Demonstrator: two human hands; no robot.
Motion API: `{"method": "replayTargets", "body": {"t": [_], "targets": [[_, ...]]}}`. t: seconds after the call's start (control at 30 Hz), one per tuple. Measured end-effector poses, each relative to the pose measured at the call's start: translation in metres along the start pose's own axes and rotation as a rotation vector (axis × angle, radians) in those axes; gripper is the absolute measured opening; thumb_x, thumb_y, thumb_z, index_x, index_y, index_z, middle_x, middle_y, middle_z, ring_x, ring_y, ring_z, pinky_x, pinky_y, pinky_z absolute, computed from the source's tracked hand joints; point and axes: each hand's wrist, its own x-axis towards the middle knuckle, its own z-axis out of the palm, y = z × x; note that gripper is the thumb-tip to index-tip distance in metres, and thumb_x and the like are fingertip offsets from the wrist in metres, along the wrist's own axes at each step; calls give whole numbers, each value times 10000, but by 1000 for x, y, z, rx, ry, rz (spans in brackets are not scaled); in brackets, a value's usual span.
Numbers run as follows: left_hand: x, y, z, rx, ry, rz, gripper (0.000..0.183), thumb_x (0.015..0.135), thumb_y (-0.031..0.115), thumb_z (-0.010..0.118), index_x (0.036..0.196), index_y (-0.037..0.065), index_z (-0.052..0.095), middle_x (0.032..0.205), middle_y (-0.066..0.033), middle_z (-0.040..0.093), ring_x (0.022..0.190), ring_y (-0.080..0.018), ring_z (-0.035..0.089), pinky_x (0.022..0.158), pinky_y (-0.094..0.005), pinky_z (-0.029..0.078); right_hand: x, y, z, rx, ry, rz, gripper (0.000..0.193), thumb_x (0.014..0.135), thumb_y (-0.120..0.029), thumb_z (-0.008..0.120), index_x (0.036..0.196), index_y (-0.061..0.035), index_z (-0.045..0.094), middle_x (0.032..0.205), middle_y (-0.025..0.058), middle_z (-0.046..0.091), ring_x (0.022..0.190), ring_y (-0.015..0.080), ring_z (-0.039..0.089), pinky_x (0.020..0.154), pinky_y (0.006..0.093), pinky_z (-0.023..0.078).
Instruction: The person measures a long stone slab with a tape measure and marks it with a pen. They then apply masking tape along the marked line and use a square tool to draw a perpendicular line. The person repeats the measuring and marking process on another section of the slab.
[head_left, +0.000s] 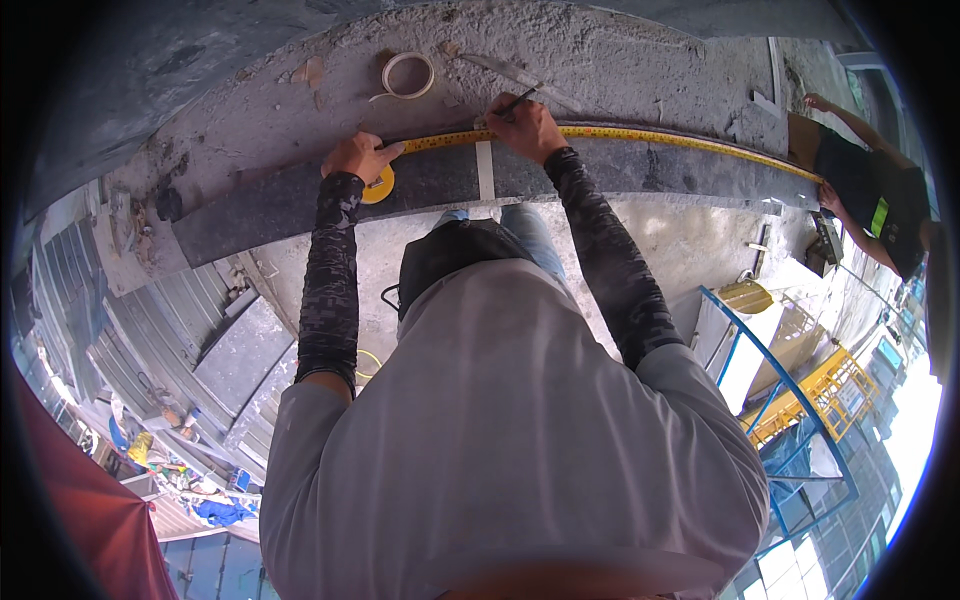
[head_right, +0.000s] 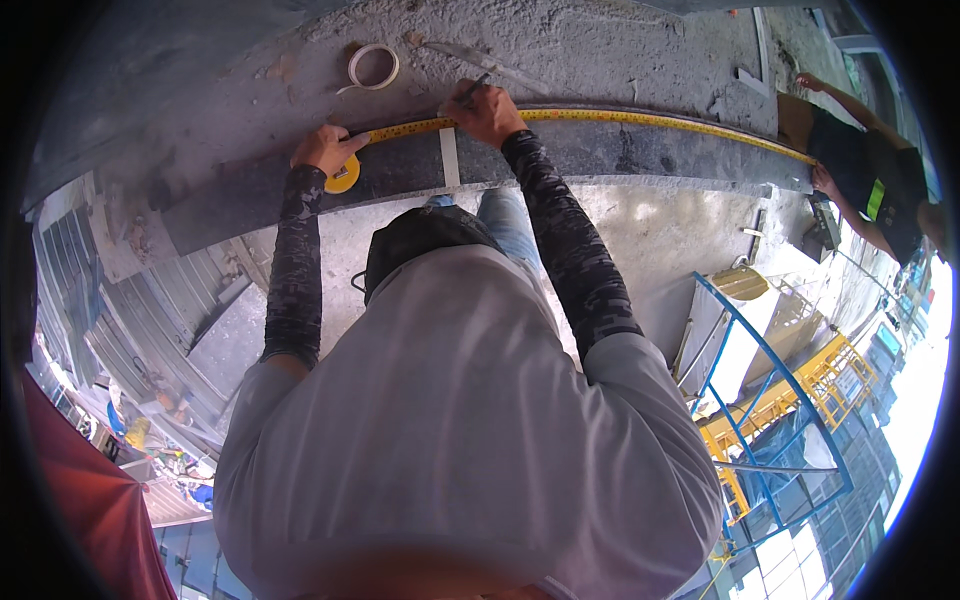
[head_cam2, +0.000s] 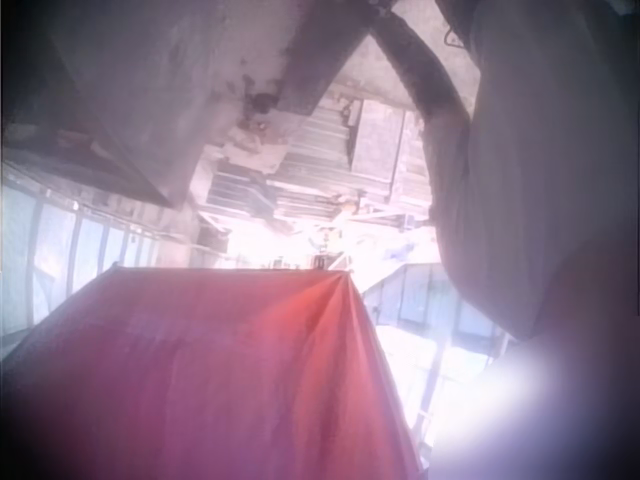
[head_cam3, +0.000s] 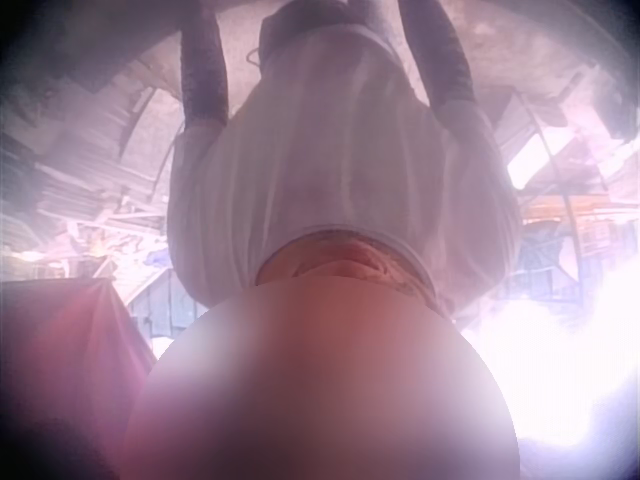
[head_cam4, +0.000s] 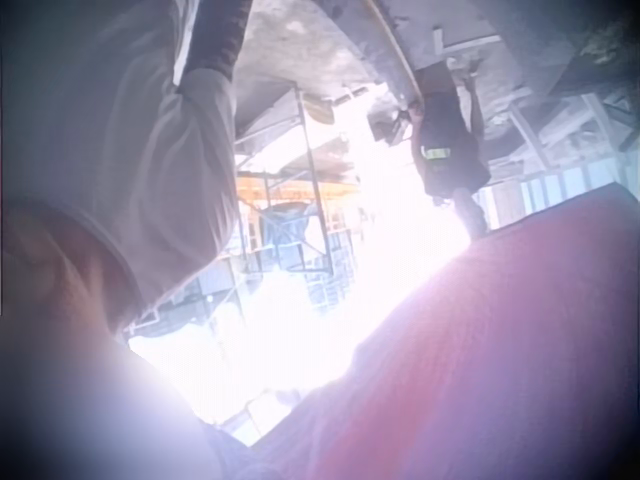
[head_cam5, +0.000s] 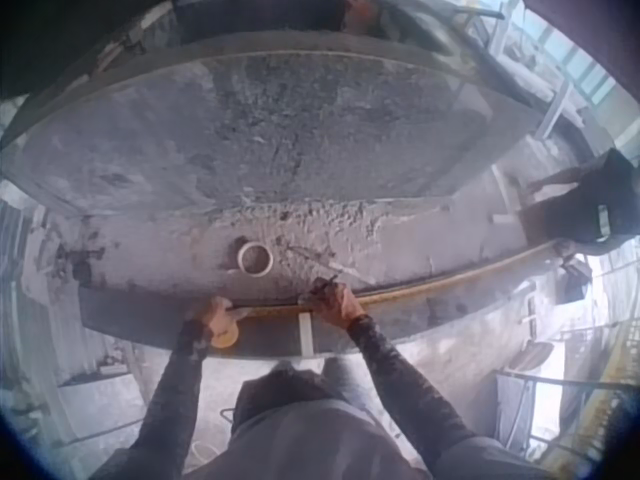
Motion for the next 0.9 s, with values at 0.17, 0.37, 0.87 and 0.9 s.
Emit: {"method": "replayTargets", "body": {"t": [0.17, 0.37, 0.87, 0.9], "targets": [[2, -3, 2, -4, 11, 21, 647, 921, 652, 719, 1189, 72, 823, 1015, -148, 822, 933, -286, 803, 855, -405, 624, 1, 2, 1, -73, 15, -40, 291, 977, -326, 741, 1093, -59, 743, 933, 141, 782, 851, 289, 774, 794, 399, 601], [-1, -9, 1, -125, 20, 116, 608, 938, 599, 764, 925, -8, 799, 724, -167, 736, 646, -259, 763, 667, -377, 583, -39, -6, -15, 661, 368, 277, 359, 1078, -317, 637, 1142, 24, 730, 934, 100, 783, 839, 170, 759, 782, 327, 606], [-87, 79, 3, -242, 40, 523, 748, 790, 668, 861, 1240, 82, 744, 997, -202, 796, 948, -349, 787, 878, -445, 607, -145, 69, -98, 878, 1127, 587, 571, 1048, -420, 719, 1412, -19, 536, 1220, 144, 695, 1086, 252, 709, 825, 393, 599], [-87, 84, 0, -221, 78, 542, 751, 784, 663, 865, 1250, 88, 740, 1006, -215, 793, 959, -369, 784, 881, -447, 608, -143, 76, -106, 813, 1162, 613, 583, 1036, -406, 735, 1416, -12, 533, 1228, 151, 691, 1102, 257, 703, 831, 400, 599]]}}
